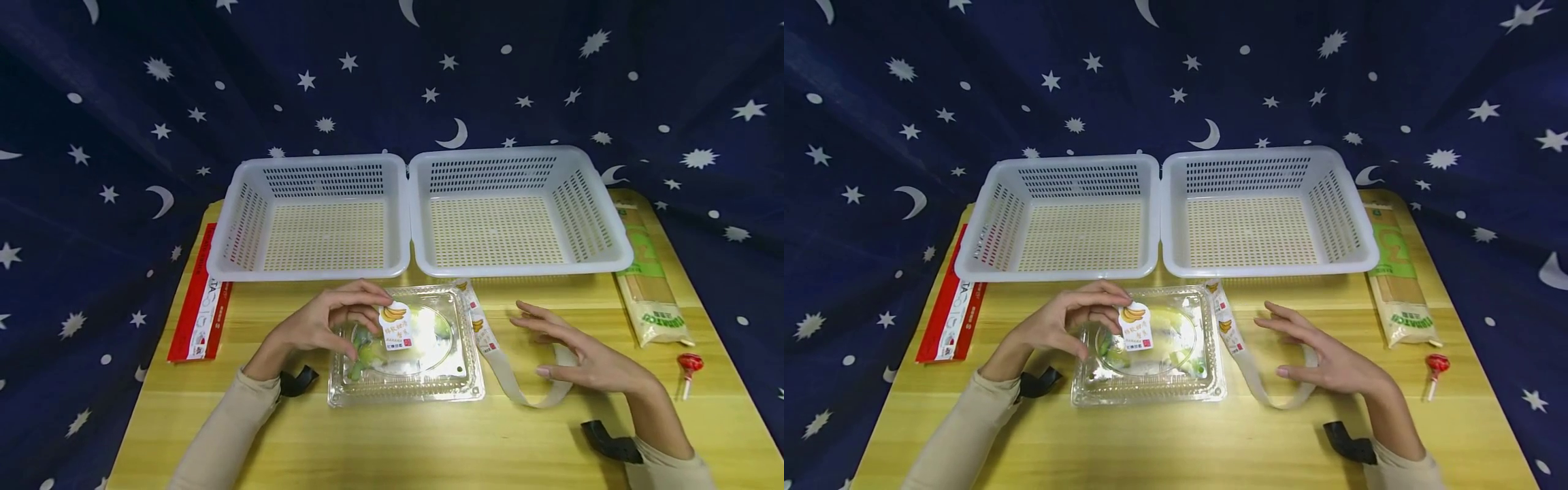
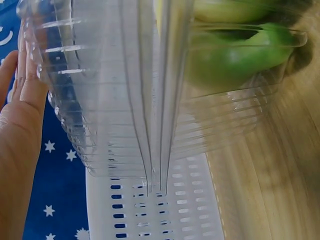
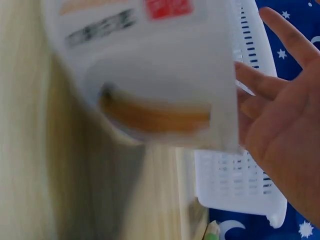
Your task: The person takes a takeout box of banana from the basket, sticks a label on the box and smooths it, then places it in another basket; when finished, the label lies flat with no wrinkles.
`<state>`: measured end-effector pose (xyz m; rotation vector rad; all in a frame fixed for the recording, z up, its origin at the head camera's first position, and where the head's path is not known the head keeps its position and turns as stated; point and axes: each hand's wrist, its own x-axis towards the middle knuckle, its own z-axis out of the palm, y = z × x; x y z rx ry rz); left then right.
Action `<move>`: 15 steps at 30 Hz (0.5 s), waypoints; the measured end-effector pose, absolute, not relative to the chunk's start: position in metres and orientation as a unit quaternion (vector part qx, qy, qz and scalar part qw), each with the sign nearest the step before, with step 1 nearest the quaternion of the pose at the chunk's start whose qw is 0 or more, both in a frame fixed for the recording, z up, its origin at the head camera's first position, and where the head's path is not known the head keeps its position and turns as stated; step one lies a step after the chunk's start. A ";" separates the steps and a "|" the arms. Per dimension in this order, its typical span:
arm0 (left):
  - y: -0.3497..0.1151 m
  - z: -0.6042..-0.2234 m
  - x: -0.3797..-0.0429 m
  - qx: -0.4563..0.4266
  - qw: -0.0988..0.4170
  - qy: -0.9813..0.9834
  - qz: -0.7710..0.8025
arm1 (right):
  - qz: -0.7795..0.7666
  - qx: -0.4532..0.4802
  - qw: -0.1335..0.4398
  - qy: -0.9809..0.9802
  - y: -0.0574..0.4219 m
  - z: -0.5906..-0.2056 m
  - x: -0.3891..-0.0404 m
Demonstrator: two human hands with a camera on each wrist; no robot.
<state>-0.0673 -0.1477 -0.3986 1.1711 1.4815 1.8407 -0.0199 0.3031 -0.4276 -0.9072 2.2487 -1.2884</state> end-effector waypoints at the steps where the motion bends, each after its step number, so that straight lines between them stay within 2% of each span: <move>1: -0.147 -0.398 -0.067 0.428 0.251 0.546 0.675 | -0.456 -0.325 0.186 0.807 0.301 -0.426 -0.020; 8: -0.145 -0.397 -0.065 0.420 0.266 0.558 0.665 | -0.512 -0.380 0.127 0.760 0.275 -0.424 -0.026; 15: -0.143 -0.399 -0.064 0.424 0.270 0.558 0.660 | -0.563 -0.403 0.127 0.710 0.242 -0.433 -0.036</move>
